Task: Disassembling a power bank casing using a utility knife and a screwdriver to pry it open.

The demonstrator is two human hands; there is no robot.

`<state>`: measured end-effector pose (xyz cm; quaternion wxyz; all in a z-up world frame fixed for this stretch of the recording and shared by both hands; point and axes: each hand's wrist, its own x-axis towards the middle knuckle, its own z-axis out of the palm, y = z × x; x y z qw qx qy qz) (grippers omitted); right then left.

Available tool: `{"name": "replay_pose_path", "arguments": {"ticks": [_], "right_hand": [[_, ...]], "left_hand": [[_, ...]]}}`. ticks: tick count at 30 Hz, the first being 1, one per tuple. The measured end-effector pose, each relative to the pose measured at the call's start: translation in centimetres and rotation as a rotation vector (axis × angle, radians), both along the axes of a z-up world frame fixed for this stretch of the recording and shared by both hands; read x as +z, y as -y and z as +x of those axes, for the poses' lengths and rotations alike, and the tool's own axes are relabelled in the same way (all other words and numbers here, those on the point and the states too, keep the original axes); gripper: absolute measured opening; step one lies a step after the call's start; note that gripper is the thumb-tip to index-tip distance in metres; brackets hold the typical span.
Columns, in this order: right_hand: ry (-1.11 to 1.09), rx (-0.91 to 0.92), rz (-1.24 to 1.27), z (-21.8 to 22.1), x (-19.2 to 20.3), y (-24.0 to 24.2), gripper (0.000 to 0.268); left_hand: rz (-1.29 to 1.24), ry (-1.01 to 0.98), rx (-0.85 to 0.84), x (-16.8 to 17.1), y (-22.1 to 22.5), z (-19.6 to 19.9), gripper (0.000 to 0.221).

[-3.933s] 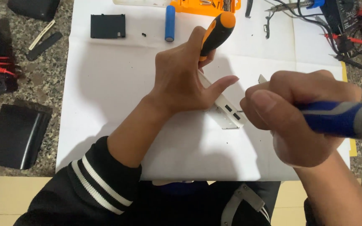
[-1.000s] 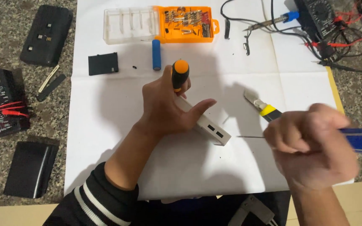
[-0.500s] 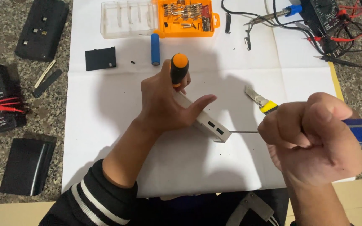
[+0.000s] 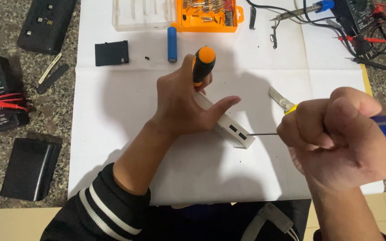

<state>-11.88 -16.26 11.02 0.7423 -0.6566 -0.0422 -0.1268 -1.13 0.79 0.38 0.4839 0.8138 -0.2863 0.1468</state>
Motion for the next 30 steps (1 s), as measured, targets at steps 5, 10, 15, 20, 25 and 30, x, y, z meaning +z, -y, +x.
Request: {"name": "replay_pose_path", "arguments": {"ticks": [5,10,15,20,25,30], "right_hand": [[0.000,0.026,-0.044,0.3,-0.1,0.6,0.025],[-0.059,0.049,-0.074,1.0,0.7,0.2,0.023],[-0.061,0.110,-0.085,2.1,1.6,-0.6,0.026],[-0.107,0.142,-0.098,2.3,1.6,-0.7,0.031],[-0.032,0.142,-0.155,2.2,1.6,-1.5,0.035],[-0.011,0.137,-0.181,2.1,1.5,-1.9,0.037]], "left_hand": [[-0.013,0.059,0.009,-0.2,0.1,0.1,0.068],[-0.005,0.118,-0.001,-0.5,0.1,0.2,0.069],[0.014,0.072,-0.013,-0.2,0.1,0.2,0.070],[-0.004,0.175,-0.009,-0.4,0.1,0.3,0.073],[-0.011,0.171,-0.018,0.0,0.0,0.3,0.071],[-0.018,0.198,-0.003,-0.2,0.1,0.3,0.072]]}}
